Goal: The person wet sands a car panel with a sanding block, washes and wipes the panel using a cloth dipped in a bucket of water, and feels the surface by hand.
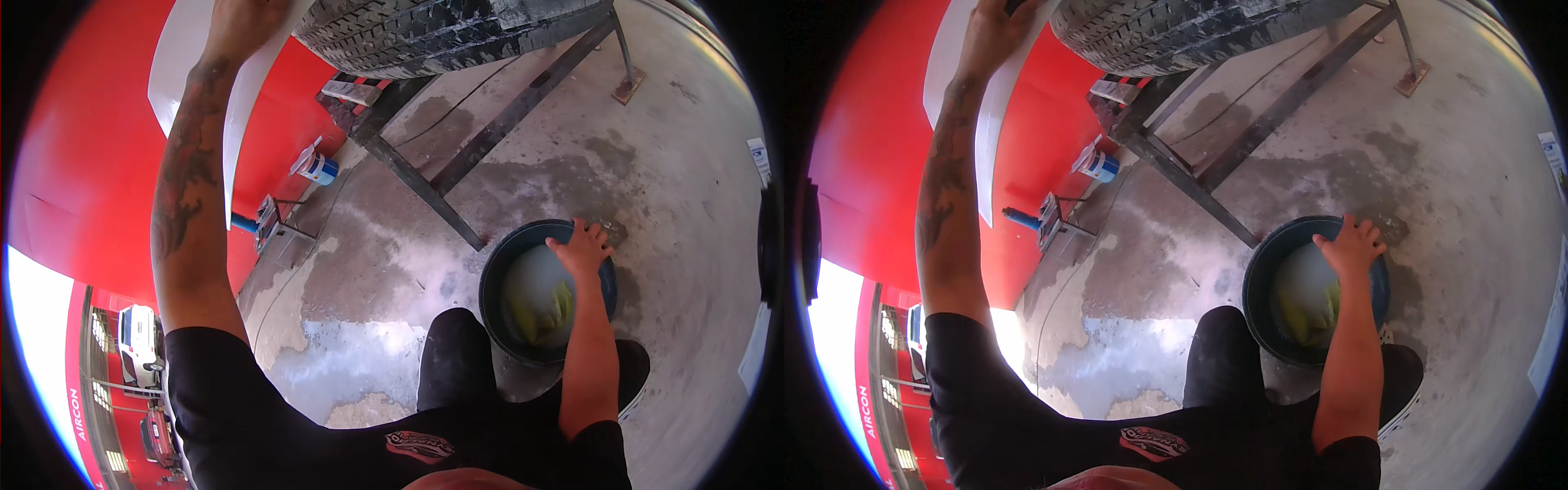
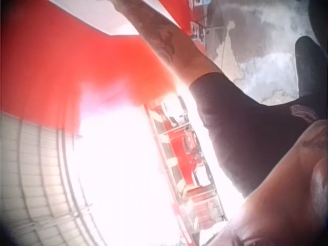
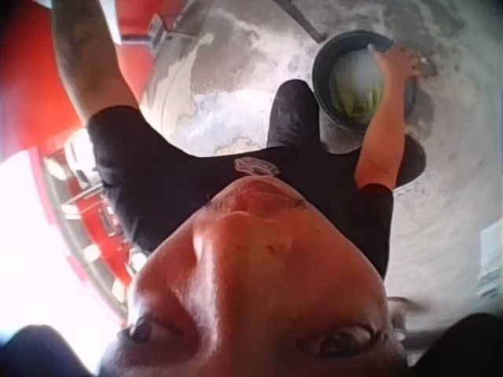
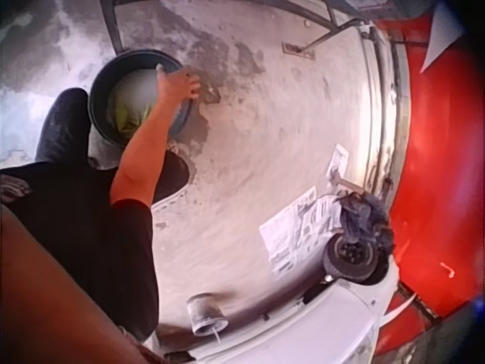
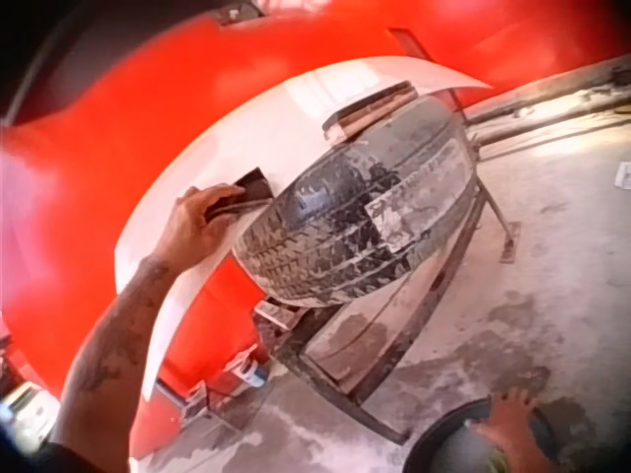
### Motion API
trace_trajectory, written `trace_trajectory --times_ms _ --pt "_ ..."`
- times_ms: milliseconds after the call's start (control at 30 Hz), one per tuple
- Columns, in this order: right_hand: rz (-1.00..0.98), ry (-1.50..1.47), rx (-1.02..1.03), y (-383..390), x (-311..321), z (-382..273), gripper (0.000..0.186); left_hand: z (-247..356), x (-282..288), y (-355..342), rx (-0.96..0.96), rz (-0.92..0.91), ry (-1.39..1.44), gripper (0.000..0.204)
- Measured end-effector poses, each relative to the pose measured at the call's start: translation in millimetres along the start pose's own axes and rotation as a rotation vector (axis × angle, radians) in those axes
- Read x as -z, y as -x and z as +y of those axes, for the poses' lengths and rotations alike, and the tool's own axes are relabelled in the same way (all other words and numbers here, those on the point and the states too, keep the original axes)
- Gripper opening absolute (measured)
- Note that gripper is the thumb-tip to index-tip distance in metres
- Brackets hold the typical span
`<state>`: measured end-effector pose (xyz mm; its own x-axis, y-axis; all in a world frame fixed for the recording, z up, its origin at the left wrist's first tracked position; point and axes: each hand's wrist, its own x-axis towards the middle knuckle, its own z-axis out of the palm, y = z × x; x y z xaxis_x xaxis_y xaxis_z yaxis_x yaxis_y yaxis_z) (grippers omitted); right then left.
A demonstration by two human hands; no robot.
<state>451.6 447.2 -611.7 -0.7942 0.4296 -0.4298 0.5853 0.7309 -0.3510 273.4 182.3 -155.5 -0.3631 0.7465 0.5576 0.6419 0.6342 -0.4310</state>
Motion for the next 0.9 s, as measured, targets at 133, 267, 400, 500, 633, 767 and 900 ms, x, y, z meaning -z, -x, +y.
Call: trace_trajectory --times_ms 133,267,400,500,633,767,900 --pt "0.028 -0.023 0.009 -1 -2 2 0.082 -3 1 3 0.045 -0.016 -0.022 0.039" --pt "0.027 0.001 0.037 -3 -2 8 0.082 5 47 150 0.069 -0.127 -0.065 0.049" --pt "-0.019 -0.012 0.071 -5 1 10 0.086 18 79 239 0.117 -0.148 -0.101 0.053" --pt "-0.048 0.004 0.092 -5 0 9 0.089 6 63 189 0.172 -0.137 -0.100 0.049" --pt "0.018 0.046 0.079 -6 -7 5 0.087 -19 17 53 0.248 -0.063 0.077 0.036" --pt "0.055 0.050 0.044 -10 -14 7 0.085 -12 18 67 0.010 0.036 -0.047 0.039" --pt "0.083 0.022 0.107 -10 -17 12 0.084 7 53 205 0.161 -0.084 -0.149 0.042"
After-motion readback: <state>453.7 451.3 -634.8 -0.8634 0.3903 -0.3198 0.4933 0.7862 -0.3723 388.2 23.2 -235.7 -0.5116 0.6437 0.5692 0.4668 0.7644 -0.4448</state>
